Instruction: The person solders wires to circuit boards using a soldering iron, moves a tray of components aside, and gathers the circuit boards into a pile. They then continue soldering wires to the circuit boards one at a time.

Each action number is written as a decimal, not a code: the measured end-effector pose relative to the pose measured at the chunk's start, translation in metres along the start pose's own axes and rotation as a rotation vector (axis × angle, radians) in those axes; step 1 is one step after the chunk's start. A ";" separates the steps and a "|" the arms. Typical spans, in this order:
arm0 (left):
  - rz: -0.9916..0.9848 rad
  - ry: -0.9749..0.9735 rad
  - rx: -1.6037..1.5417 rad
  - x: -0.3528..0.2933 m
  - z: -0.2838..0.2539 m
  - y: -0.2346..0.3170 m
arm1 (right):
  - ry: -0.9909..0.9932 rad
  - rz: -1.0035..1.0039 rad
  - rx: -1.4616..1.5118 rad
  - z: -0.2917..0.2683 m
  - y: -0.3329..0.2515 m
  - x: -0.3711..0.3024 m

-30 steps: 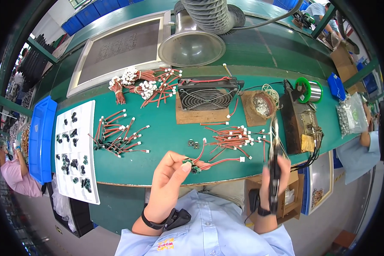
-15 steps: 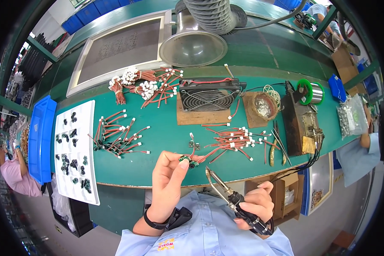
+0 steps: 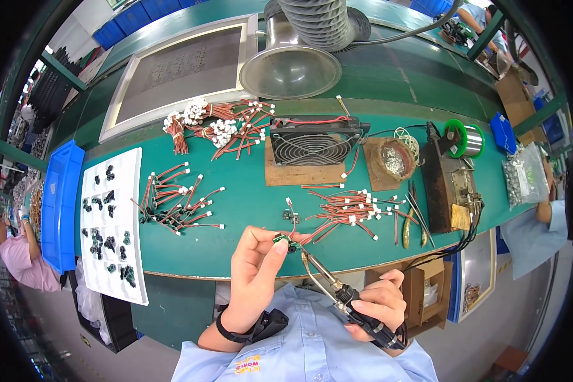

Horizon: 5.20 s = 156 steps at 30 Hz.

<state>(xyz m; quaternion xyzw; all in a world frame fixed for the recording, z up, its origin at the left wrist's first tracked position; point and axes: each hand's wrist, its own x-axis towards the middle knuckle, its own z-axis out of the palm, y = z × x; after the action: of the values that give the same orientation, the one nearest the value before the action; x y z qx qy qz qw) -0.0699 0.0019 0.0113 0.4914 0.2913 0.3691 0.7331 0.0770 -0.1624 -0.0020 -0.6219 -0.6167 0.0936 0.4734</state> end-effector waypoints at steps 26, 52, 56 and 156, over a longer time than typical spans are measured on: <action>-0.039 0.038 -0.027 0.007 -0.059 0.014 | 0.572 0.342 -0.155 0.025 0.079 -0.001; -0.226 0.008 1.490 0.061 -0.256 0.068 | 0.590 0.326 -0.146 0.036 0.079 0.000; -0.212 -0.088 1.499 0.071 -0.238 0.064 | 0.574 0.331 -0.159 0.036 0.082 -0.004; -0.002 0.579 -0.338 -0.242 -0.240 0.081 | 0.509 0.057 0.184 0.082 -0.034 -0.038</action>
<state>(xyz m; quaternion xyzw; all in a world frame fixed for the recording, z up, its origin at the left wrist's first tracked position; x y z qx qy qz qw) -0.4148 -0.0573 0.0198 0.2373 0.4229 0.5356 0.6914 -0.0121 -0.1630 -0.0397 -0.5968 -0.4489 0.0031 0.6651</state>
